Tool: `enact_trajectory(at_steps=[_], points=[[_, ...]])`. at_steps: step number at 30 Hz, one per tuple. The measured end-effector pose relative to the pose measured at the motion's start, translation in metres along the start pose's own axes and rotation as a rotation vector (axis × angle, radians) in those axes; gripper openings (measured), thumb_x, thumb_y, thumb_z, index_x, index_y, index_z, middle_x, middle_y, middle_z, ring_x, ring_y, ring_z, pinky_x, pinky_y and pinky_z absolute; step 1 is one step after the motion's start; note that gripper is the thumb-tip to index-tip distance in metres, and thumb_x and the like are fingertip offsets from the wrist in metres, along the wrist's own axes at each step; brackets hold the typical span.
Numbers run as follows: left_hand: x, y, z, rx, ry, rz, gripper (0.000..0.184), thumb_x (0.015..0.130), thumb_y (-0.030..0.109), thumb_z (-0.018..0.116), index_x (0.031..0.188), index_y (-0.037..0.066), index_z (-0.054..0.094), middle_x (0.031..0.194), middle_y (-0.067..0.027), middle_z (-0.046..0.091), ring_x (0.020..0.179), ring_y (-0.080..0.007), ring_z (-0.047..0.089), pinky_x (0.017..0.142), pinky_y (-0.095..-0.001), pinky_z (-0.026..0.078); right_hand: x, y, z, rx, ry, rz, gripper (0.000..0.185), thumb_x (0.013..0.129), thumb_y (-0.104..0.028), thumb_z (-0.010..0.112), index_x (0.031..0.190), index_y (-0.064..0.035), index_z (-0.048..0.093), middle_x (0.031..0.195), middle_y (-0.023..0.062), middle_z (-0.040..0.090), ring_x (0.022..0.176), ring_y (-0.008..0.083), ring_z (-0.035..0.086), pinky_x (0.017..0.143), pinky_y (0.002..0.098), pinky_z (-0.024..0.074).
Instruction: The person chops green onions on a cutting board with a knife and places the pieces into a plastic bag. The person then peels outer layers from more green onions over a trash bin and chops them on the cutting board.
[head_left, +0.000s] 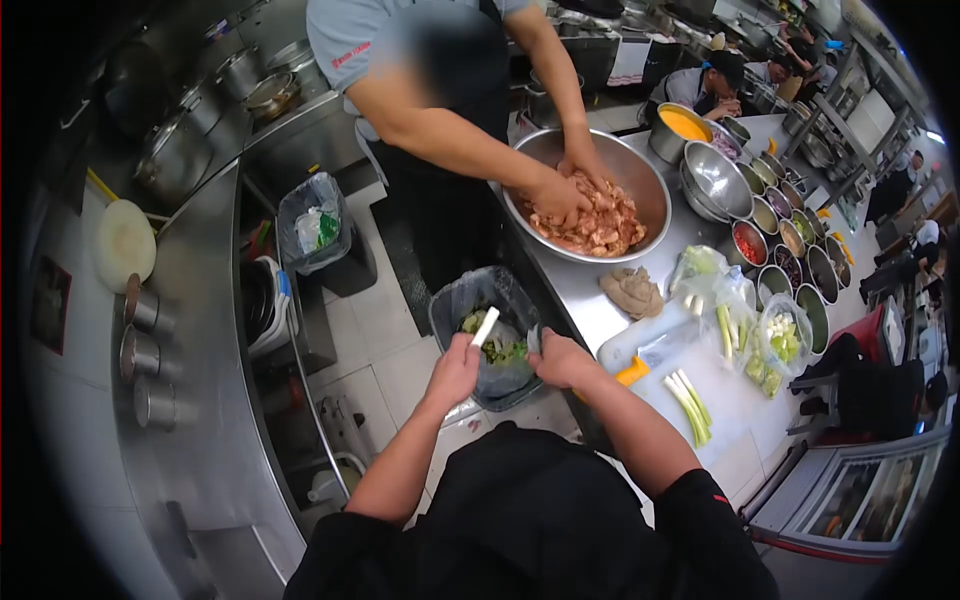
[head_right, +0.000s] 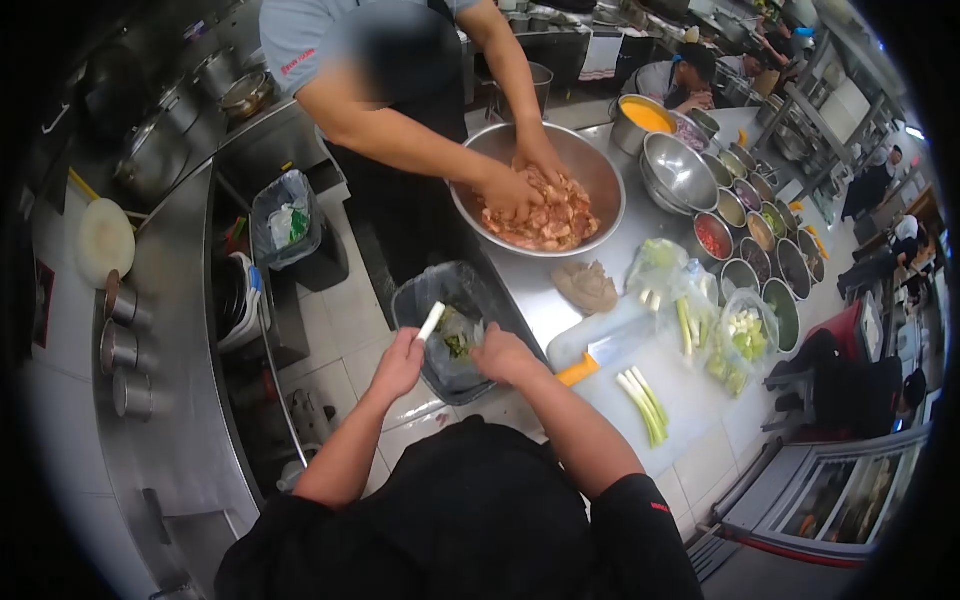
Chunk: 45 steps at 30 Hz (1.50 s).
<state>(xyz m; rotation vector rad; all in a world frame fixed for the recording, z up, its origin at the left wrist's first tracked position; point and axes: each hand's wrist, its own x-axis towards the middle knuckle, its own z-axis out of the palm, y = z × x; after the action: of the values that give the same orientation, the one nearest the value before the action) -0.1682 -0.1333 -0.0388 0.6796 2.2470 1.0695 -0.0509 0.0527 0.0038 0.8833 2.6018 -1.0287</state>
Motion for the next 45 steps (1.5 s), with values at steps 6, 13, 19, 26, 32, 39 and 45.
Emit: enact_trajectory(at_steps=[6,13,19,26,32,39,45], points=[[-0.023,0.025,0.013,-0.112,0.042,0.083,0.029,0.103,0.032,0.051,0.118,0.007,0.052,0.092,-0.0235,0.068,0.091,-0.043,0.069,0.078,-0.049,0.052,0.016,-0.013,0.009,0.701,0.052,-0.236,0.039,0.098,-0.016,0.065,0.128,0.0073,0.058,0.099,0.0098,0.073,0.079,0.0135,0.069,0.071,0.028,0.0551],[-0.02,0.015,0.019,0.134,0.284,0.437,0.025,0.1,0.024,0.06,0.115,0.004,0.055,0.091,-0.0129,0.07,0.072,-0.0225,0.071,0.063,-0.0376,0.054,0.015,-0.022,0.016,0.973,0.054,-0.14,0.034,0.093,-0.01,0.06,0.124,0.0053,0.063,0.095,0.009,0.073,0.078,0.0129,0.069,0.07,0.0261,0.0553],[-0.031,0.039,0.007,-0.086,0.082,0.199,0.023,0.1,0.024,0.059,0.113,0.005,0.057,0.088,-0.0152,0.07,0.067,-0.0223,0.071,0.064,-0.0385,0.054,0.012,-0.021,0.01,0.953,0.047,-0.127,0.031,0.091,-0.009,0.062,0.118,0.0042,0.066,0.089,0.008,0.072,0.072,0.0123,0.068,0.067,0.0258,0.0544],[-0.015,0.02,0.011,-0.835,-0.29,-0.189,0.033,0.106,0.034,0.041,0.109,0.005,0.056,0.067,-0.0017,0.05,0.047,-0.0129,0.042,0.048,-0.0318,0.041,0.024,-0.005,0.023,0.749,0.161,-0.09,0.031,0.092,-0.013,0.065,0.118,0.0049,0.064,0.089,0.0102,0.071,0.073,0.0157,0.068,0.067,0.0284,0.0554],[-0.031,0.039,0.001,-0.96,-0.195,-0.193,0.036,0.106,0.036,0.034,0.106,0.005,0.052,0.066,-0.0016,0.046,0.047,-0.011,0.036,0.045,-0.0286,0.036,0.05,0.024,0.046,0.061,0.349,-0.273,0.058,0.096,-0.035,0.064,0.135,0.0067,0.054,0.115,0.0247,0.07,0.111,0.0363,0.067,0.096,0.0416,0.0516],[-0.033,0.068,0.018,-0.5,-0.173,0.227,0.017,0.102,0.016,0.056,0.114,0.003,0.053,0.089,-0.0054,0.062,0.073,-0.0105,0.06,0.062,-0.0264,0.05,-0.041,-0.029,-0.009,0.597,0.211,-0.266,0.031,0.099,-0.023,0.064,0.12,-0.001,0.063,0.092,0.0085,0.072,0.087,0.0157,0.068,0.077,0.0328,0.0552],[-0.044,0.089,0.035,-0.166,-0.347,0.423,0.043,0.096,0.016,0.065,0.135,0.001,0.053,0.111,-0.01,0.066,0.096,-0.016,0.065,0.085,-0.0305,0.053,-0.111,0.069,-0.088,0.404,0.636,-0.103,0.038,0.097,-0.019,0.065,0.133,-0.0062,0.063,0.1,0.0098,0.073,0.085,0.0193,0.069,0.08,0.0336,0.0548]])
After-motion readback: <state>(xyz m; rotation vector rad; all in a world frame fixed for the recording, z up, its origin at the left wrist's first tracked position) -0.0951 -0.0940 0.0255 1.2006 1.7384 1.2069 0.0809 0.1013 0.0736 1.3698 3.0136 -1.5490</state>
